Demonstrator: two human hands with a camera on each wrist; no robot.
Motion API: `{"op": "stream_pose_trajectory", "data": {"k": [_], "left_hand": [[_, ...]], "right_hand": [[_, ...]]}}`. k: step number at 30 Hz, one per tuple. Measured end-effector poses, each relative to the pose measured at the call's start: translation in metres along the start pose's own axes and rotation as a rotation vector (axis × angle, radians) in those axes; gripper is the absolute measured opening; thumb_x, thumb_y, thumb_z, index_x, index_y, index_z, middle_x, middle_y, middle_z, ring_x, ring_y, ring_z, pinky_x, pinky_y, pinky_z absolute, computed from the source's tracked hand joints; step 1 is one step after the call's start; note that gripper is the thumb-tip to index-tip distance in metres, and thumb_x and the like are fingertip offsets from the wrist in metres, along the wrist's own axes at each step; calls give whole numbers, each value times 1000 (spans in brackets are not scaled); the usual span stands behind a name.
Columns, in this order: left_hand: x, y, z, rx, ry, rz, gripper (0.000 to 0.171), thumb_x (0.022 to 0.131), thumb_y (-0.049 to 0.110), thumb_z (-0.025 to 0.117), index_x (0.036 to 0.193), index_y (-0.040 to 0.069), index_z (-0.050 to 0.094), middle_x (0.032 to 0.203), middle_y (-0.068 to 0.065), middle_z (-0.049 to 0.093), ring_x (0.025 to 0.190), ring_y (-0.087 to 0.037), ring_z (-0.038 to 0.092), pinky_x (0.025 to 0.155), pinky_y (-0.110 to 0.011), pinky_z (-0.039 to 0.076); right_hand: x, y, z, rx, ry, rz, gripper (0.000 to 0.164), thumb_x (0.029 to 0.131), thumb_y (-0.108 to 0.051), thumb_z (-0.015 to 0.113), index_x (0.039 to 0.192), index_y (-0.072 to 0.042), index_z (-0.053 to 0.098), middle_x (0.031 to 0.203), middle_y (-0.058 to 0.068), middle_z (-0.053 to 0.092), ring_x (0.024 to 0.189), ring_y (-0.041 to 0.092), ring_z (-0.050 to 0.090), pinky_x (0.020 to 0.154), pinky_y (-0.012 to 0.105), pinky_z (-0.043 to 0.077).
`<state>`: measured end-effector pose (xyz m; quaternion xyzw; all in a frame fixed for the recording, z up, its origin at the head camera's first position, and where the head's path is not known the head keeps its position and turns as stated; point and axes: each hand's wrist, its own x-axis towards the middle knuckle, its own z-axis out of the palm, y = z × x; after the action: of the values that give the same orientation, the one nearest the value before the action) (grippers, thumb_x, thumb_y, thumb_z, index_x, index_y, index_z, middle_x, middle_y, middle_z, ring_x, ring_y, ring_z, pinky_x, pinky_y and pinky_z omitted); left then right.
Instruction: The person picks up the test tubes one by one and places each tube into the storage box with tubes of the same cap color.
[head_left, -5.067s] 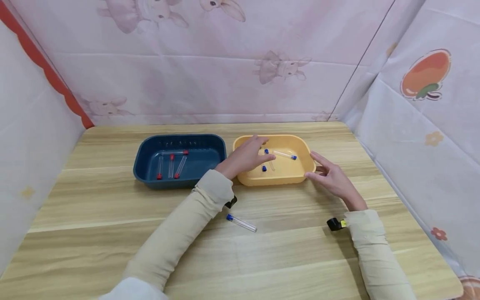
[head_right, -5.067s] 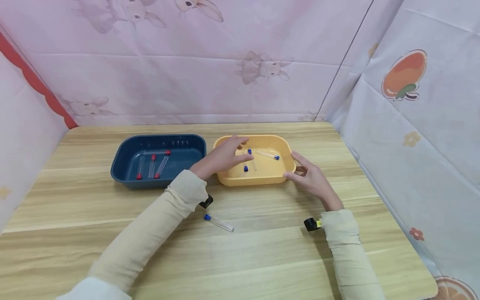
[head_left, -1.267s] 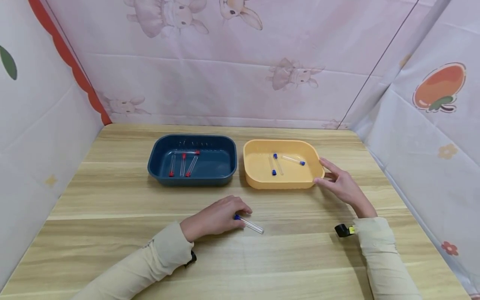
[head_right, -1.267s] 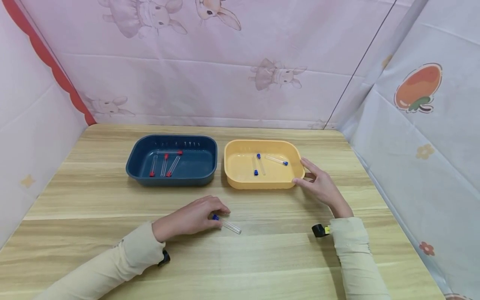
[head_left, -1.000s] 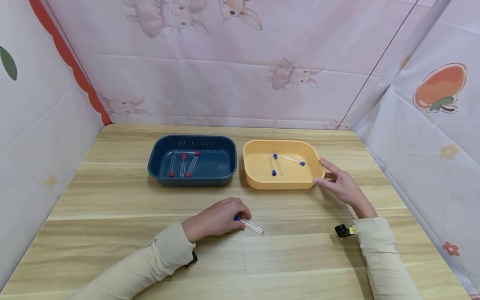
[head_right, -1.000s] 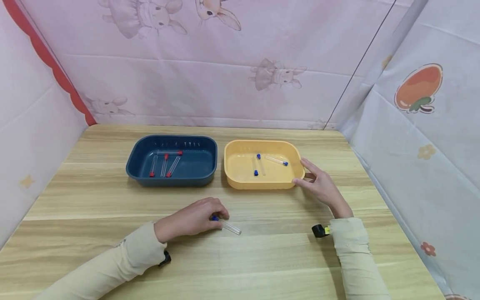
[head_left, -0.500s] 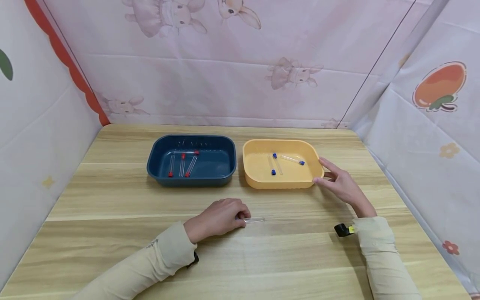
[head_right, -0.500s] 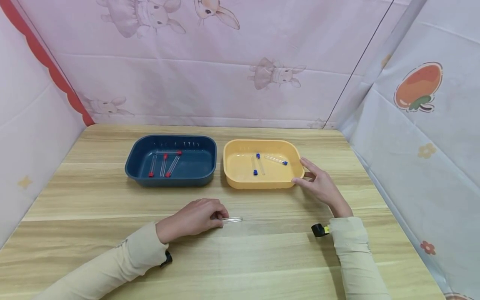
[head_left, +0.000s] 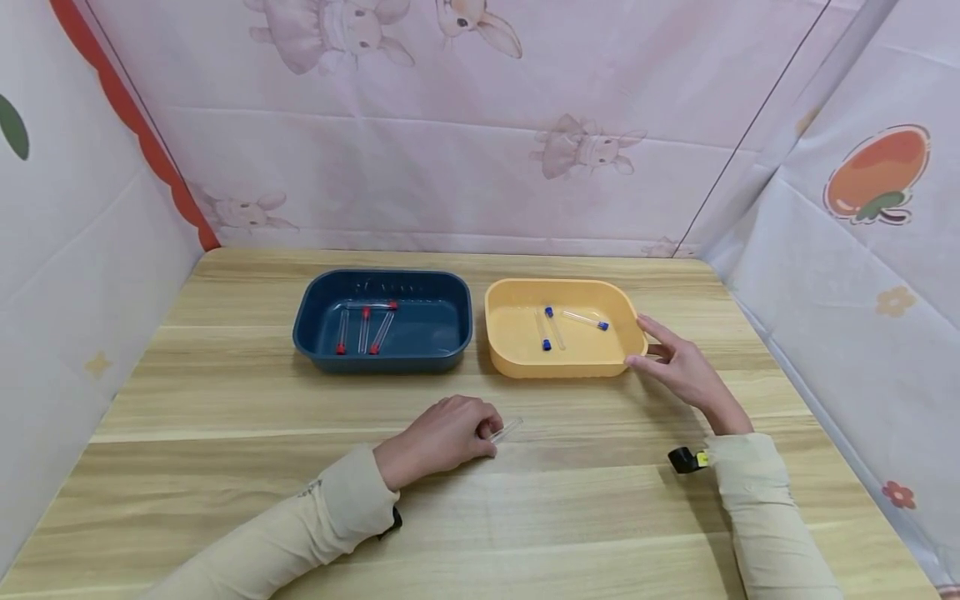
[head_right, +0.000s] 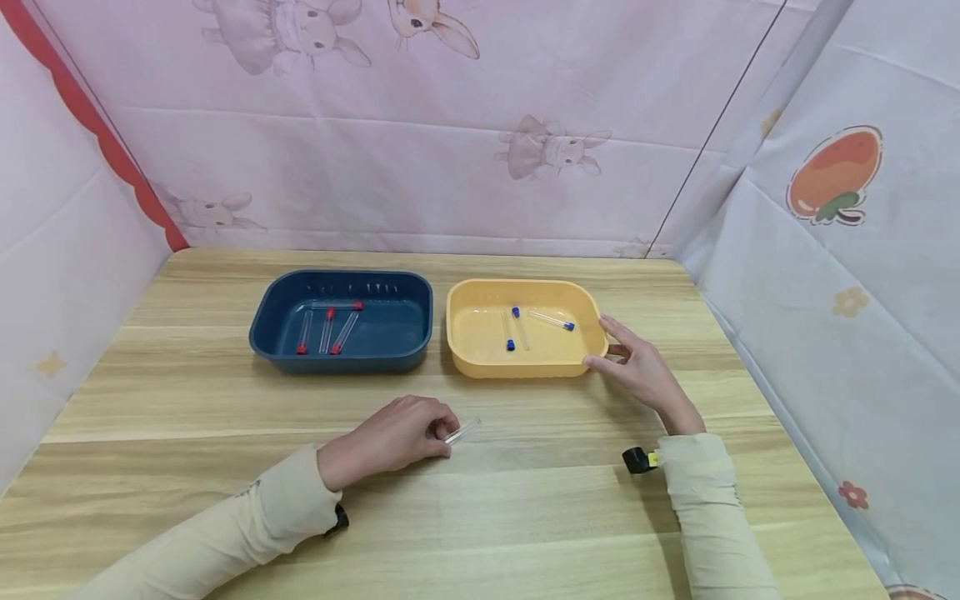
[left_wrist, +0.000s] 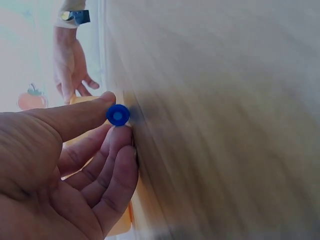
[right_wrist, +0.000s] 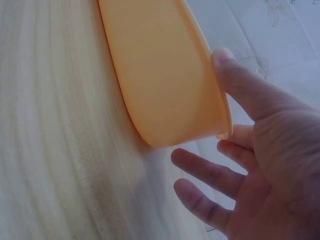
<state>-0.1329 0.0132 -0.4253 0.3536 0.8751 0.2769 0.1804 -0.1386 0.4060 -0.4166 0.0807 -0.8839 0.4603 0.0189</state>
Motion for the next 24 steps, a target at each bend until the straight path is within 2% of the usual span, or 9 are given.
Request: {"op": "stream_pose_trajectory", "data": {"k": [5,11,14,17,24], "left_hand": [[0,3,2,-44,2,-22,22,90,17,83,109,10,76,77,8,60,73,-9,55,70,-26,49],[1,6,5,-76,8,-67,27,91,16,82,114,6,74,76,6,59,71,-10,55,71,-26,50],[1,7,5,-50,12,-91,33,91,22,82,119,6,73,75,5,59,71,-11,54,70,-26,49],[1,7,3,7,6,-96,41,91,28,83,125,8,71,84,4,60,77,-12,55,71,-29,49],[4,2,-5,134,-56,38,58,93,38,79,142,11,62,125,-1,55,102,-13,52,95,-32,51]], "right_hand": [[-1,1,0,-8,0,4,76,97,-6,73,160,1,32,164,26,28,124,49,58,86,9,50],[-2,2,1,-6,1,3,75,97,-5,73,159,2,32,162,29,30,123,50,58,87,10,50],[-2,2,1,-5,1,6,75,97,-5,73,160,2,32,162,29,30,124,50,58,87,10,50],[-2,1,0,-4,1,11,75,97,-6,73,160,2,32,162,29,30,125,50,57,87,10,50],[-1,-1,0,-11,-6,19,77,97,-6,73,161,0,31,163,28,30,125,49,58,87,9,50]]}}
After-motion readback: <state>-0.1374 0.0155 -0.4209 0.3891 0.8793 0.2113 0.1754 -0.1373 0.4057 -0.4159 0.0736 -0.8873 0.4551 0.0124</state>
